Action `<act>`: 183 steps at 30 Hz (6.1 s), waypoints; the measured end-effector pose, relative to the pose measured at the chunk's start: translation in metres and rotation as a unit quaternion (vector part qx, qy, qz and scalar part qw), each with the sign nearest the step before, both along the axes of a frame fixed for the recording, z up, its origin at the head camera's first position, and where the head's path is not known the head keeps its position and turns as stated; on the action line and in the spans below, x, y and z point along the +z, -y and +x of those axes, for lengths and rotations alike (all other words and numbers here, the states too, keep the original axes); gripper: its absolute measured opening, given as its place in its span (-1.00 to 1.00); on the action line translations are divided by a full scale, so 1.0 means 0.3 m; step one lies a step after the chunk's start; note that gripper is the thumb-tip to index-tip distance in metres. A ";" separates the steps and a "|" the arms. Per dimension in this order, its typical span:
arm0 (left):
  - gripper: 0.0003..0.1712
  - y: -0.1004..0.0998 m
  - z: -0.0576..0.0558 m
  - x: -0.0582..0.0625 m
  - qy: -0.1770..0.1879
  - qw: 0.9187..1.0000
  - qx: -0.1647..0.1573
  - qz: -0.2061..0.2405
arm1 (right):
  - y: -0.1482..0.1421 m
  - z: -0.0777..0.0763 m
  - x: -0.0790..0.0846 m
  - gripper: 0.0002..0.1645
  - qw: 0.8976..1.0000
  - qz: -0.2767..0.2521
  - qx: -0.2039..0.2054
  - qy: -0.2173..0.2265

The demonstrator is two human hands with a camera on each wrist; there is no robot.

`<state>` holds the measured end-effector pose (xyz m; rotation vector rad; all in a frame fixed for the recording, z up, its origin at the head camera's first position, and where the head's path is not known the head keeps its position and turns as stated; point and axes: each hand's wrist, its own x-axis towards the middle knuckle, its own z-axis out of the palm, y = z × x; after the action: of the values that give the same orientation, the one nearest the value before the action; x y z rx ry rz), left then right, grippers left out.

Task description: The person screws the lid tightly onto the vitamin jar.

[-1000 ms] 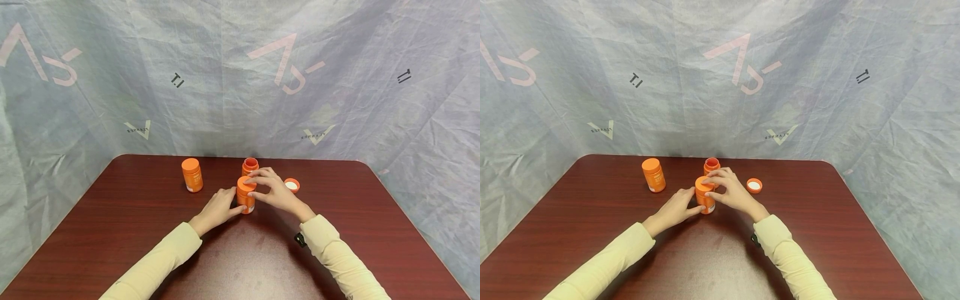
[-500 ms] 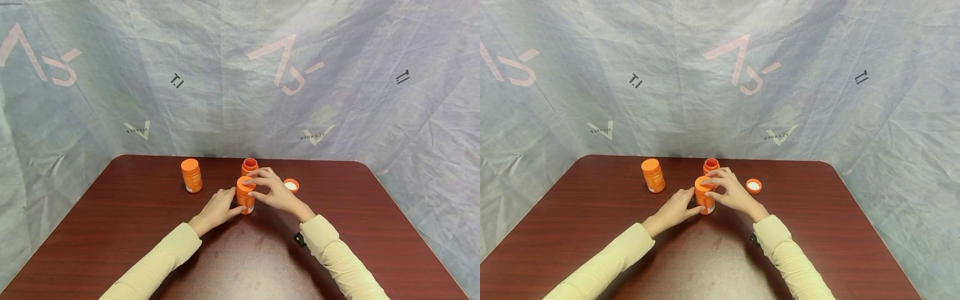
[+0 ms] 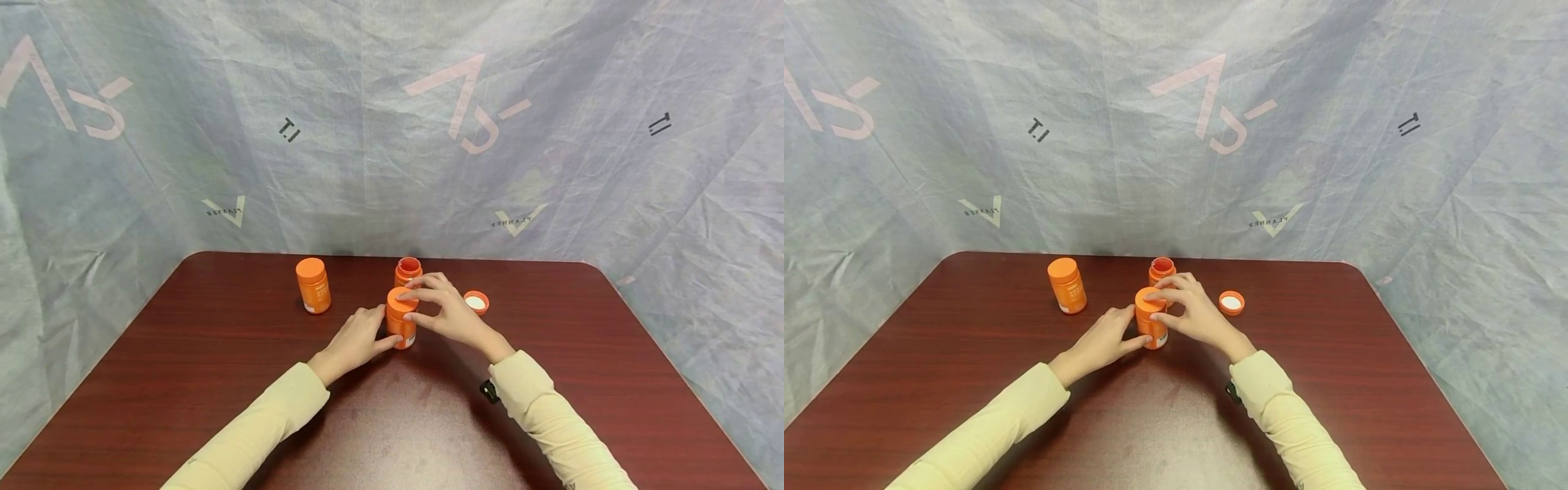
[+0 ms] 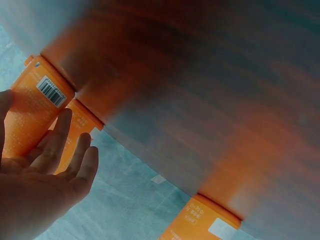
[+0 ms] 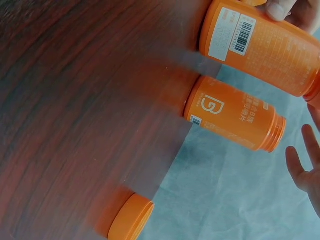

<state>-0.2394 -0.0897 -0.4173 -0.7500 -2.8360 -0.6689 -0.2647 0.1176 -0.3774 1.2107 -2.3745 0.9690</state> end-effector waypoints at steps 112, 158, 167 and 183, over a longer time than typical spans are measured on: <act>-0.41 -0.001 0.009 0.003 -0.017 1.000 -0.005 0.008 | -0.026 -0.041 -0.009 -0.32 0.994 0.042 0.012 0.104; -0.41 -0.002 0.008 0.001 -0.010 1.000 -0.005 0.011 | -0.031 -0.038 -0.007 -0.35 0.993 0.037 0.027 0.113; -0.40 0.000 0.004 -0.003 -0.012 1.000 -0.008 0.007 | -0.025 -0.038 -0.006 -0.40 0.995 0.030 0.024 0.096; -0.43 -0.001 0.002 0.000 0.000 1.000 0.000 0.007 | 0.001 -0.002 -0.033 -0.47 0.994 -0.010 -0.058 0.088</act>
<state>-0.2388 -0.0895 -0.4173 -0.7479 -2.8293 -0.6880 -0.2655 0.1172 -0.3874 1.0056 -2.5300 1.0992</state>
